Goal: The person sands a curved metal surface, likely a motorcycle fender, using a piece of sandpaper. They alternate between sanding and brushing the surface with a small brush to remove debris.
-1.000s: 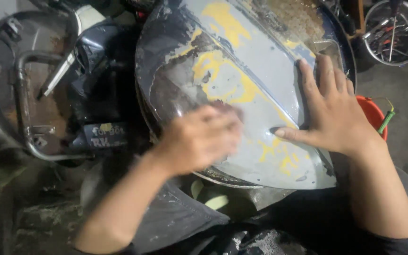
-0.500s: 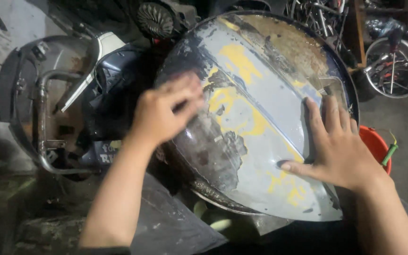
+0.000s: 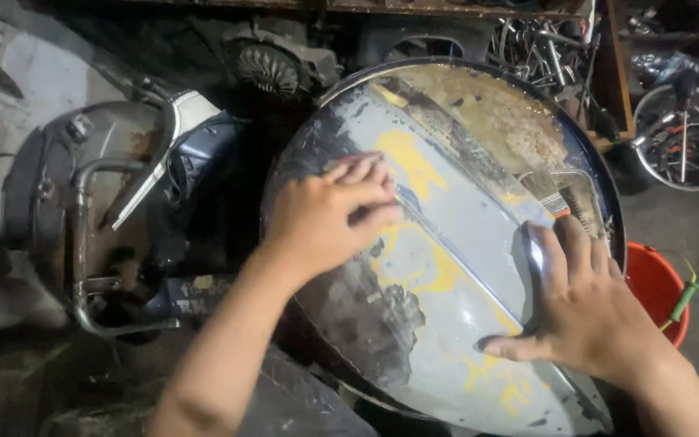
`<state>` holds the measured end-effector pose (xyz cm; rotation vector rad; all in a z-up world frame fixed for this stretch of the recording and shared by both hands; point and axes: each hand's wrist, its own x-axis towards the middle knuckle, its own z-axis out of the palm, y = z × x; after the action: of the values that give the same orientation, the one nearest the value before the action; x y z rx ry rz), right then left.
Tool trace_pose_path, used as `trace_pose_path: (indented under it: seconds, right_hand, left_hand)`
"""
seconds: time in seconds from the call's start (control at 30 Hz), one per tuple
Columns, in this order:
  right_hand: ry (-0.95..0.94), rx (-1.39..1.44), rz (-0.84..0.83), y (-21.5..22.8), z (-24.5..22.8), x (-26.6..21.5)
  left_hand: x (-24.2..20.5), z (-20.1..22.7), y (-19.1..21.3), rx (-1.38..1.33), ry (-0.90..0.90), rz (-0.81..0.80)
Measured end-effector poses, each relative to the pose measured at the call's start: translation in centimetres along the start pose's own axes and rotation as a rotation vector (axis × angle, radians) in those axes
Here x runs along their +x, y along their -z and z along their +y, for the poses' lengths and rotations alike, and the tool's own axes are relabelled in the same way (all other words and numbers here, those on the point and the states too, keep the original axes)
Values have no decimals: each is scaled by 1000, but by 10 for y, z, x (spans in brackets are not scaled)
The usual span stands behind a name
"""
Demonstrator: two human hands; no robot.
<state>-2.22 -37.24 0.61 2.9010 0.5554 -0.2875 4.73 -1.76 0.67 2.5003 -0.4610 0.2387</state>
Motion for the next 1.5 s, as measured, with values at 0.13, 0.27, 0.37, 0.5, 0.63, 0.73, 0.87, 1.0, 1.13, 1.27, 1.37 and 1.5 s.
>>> trace_pose_path:
  seconds: [0.13, 0.27, 0.37, 0.5, 0.63, 0.73, 0.87, 1.0, 1.13, 1.27, 1.37, 1.5]
  right_hand:
    - [27, 52, 11, -13, 6, -6]
    - [-13, 2, -52, -20, 9, -4]
    - [-10, 19, -23, -22, 10, -5]
    - [-21, 27, -27, -22, 9, -9]
    - [-4, 32, 42, -19, 8, -6]
    - [4, -16, -3, -23, 9, -7]
    - [1, 18, 11, -28, 10, -8]
    - [8, 30, -14, -28, 12, -7]
    - [1, 93, 21, -34, 14, -9]
    - [-39, 136, -118, -25, 12, -7]
    - [20, 120, 43, -31, 14, -7]
    - [5, 84, -71, -31, 16, -3]
  left_hand:
    - [14, -26, 3, -97, 40, 122]
    - [16, 17, -5, 229, 88, -189]
    - [21, 21, -9, 47, 96, -298]
    - [21, 23, -24, 124, 32, -59]
    - [34, 14, -18, 186, 56, -154]
    - [34, 26, -19, 221, 196, -199]
    - [22, 47, -21, 188, -38, -36]
    - [29, 35, -21, 247, 80, -150]
    - [22, 56, -32, 112, 47, -289]
    - [25, 45, -10, 135, 103, 24]
    - [25, 54, -25, 236, -10, -228]
    - [26, 43, -11, 74, 110, -170]
